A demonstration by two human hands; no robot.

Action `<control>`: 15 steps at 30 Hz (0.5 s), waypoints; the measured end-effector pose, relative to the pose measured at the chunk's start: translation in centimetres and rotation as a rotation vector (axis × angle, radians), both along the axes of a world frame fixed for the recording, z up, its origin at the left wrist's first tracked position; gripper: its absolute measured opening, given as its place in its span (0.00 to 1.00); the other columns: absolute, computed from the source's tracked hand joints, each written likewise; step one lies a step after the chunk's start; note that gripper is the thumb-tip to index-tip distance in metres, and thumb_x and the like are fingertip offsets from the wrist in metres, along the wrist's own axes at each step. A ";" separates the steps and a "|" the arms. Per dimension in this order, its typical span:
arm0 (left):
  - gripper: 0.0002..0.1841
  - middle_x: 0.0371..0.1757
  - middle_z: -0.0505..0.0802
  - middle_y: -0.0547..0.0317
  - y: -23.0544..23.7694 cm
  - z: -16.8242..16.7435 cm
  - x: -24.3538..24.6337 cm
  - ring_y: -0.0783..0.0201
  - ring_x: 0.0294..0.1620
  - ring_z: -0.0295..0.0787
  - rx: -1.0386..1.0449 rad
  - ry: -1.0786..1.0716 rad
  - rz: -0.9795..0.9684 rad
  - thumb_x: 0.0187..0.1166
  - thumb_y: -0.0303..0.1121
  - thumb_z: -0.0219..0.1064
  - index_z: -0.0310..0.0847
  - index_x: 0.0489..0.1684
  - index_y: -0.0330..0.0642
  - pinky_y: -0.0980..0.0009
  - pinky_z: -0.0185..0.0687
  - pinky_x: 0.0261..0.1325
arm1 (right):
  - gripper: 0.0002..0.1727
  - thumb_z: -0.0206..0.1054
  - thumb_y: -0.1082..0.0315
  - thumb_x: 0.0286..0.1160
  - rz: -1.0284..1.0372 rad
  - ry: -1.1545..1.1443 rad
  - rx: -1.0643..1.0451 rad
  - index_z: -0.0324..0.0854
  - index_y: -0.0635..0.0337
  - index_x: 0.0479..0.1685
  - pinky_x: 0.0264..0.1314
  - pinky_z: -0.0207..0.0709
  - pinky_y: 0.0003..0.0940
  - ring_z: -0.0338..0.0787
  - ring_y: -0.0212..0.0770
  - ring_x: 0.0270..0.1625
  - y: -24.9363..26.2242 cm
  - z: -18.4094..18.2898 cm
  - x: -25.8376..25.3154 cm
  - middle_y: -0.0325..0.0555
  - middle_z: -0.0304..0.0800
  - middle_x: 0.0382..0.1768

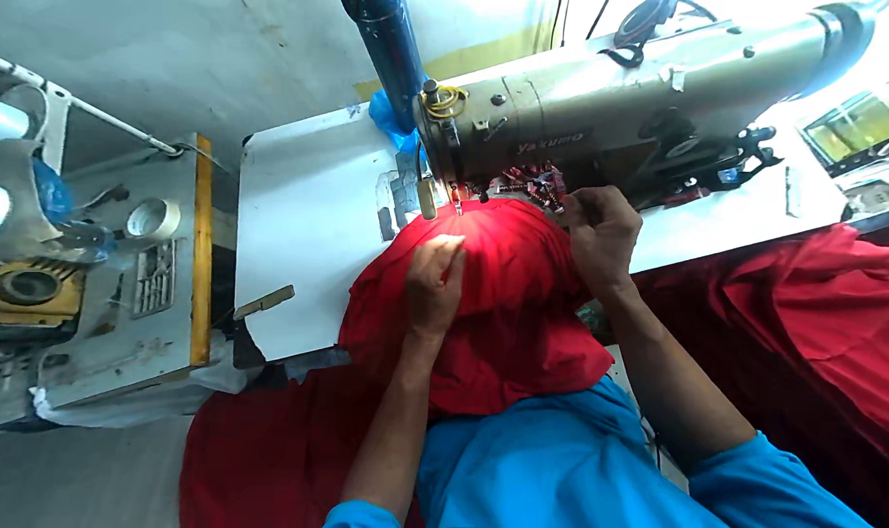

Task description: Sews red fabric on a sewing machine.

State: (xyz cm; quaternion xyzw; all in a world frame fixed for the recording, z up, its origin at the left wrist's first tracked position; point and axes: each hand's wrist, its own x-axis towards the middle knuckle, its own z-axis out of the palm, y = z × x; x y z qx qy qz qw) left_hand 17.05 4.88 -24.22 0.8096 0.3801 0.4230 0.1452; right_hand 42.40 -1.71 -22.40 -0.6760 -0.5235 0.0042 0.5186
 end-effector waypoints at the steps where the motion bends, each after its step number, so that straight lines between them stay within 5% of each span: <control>1: 0.12 0.58 0.94 0.57 -0.8 0.2 0.9 0.65 0.62 0.90 -0.051 -0.024 -0.053 0.84 0.32 0.68 0.91 0.59 0.41 0.65 0.87 0.69 | 0.10 0.69 0.63 0.84 -0.005 -0.015 0.019 0.87 0.59 0.52 0.39 0.87 0.31 0.89 0.36 0.38 0.0 -0.2 -0.1 0.47 0.87 0.43; 8: 0.14 0.52 0.94 0.63 -3.4 1.6 6.5 0.73 0.42 0.91 -0.333 -0.153 -0.247 0.83 0.32 0.70 0.89 0.64 0.44 0.74 0.92 0.46 | 0.08 0.71 0.67 0.81 0.006 -0.047 0.092 0.90 0.61 0.49 0.40 0.87 0.29 0.89 0.34 0.40 -1.9 0.1 1.5 0.45 0.88 0.43; 12: 0.23 0.60 0.92 0.62 -2.7 3.5 8.5 0.68 0.34 0.89 -0.654 -0.212 -0.310 0.90 0.40 0.61 0.73 0.83 0.50 0.70 0.89 0.35 | 0.07 0.72 0.70 0.78 0.051 -0.150 0.121 0.90 0.63 0.47 0.39 0.86 0.28 0.89 0.34 0.40 -5.2 1.5 1.4 0.48 0.89 0.44; 15: 0.27 0.55 0.94 0.58 -2.7 4.3 9.3 0.66 0.26 0.82 -0.888 -0.315 -0.477 0.93 0.48 0.53 0.63 0.90 0.54 0.73 0.77 0.25 | 0.06 0.73 0.71 0.76 0.119 -0.154 0.123 0.90 0.63 0.45 0.33 0.84 0.25 0.87 0.31 0.35 -7.3 1.6 0.6 0.47 0.90 0.44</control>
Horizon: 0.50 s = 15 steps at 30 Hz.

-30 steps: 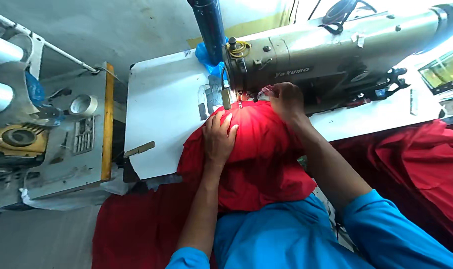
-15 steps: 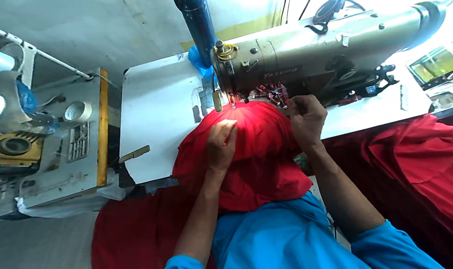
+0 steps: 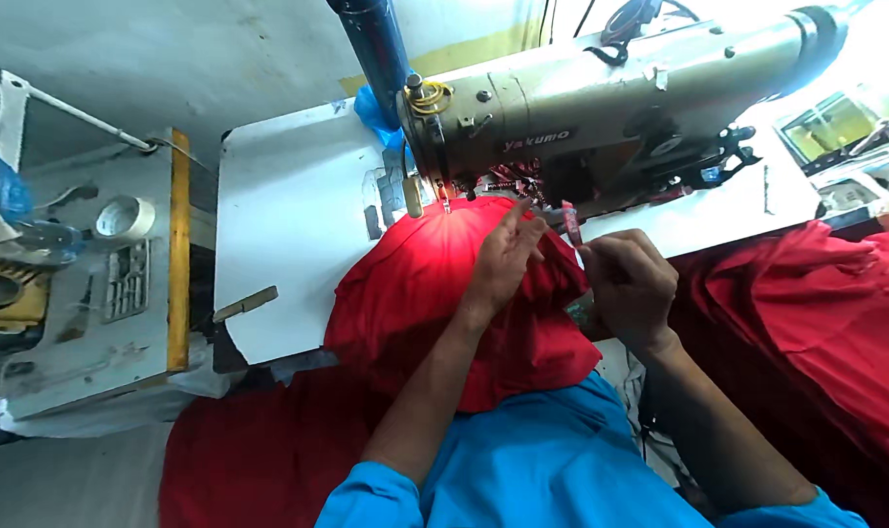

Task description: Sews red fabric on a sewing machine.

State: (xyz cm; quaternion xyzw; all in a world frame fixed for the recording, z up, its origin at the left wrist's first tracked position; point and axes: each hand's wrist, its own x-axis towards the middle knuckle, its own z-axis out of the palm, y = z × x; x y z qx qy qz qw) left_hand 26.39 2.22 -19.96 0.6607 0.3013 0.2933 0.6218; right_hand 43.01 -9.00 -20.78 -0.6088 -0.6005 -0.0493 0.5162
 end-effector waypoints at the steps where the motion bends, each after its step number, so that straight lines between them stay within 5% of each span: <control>1: 0.26 0.49 0.93 0.56 -0.2 0.2 0.2 0.67 0.25 0.80 -0.048 -0.055 -0.041 0.93 0.48 0.53 0.67 0.87 0.52 0.75 0.74 0.24 | 0.05 0.74 0.72 0.76 0.028 0.000 -0.008 0.90 0.63 0.45 0.34 0.84 0.25 0.88 0.31 0.36 -0.4 0.0 -0.3 0.47 0.90 0.44; 3: 0.17 0.34 0.88 0.54 -0.5 0.6 0.3 0.68 0.20 0.75 -0.077 -0.112 -0.035 0.90 0.39 0.60 0.81 0.70 0.44 0.77 0.72 0.21 | 0.05 0.74 0.73 0.74 0.087 0.009 -0.020 0.90 0.63 0.44 0.35 0.84 0.25 0.88 0.31 0.36 -1.0 -0.2 -0.8 0.47 0.90 0.44; 5: 0.10 0.30 0.89 0.54 -0.8 1.1 -0.8 0.68 0.18 0.74 0.007 -0.058 0.037 0.87 0.34 0.64 0.88 0.56 0.42 0.78 0.69 0.18 | 0.05 0.74 0.73 0.72 0.130 0.012 -0.031 0.90 0.63 0.43 0.37 0.85 0.25 0.88 0.32 0.38 -1.2 -0.4 -1.2 0.47 0.90 0.43; 13: 0.10 0.39 0.93 0.67 0.6 2.9 -20.0 0.76 0.29 0.85 0.398 0.325 0.554 0.87 0.37 0.66 0.88 0.54 0.44 0.77 0.83 0.32 | 0.05 0.74 0.74 0.71 0.255 0.085 -0.035 0.89 0.64 0.42 0.35 0.84 0.22 0.87 0.30 0.36 -0.7 -1.8 -2.6 0.46 0.89 0.42; 15: 0.13 0.42 0.94 0.61 1.3 3.5 -26.9 0.71 0.31 0.87 0.474 0.564 0.769 0.88 0.41 0.64 0.88 0.56 0.43 0.72 0.85 0.34 | 0.05 0.74 0.75 0.71 0.279 0.094 -0.026 0.89 0.63 0.42 0.37 0.85 0.23 0.88 0.30 0.37 -0.1 -2.2 -3.0 0.46 0.90 0.43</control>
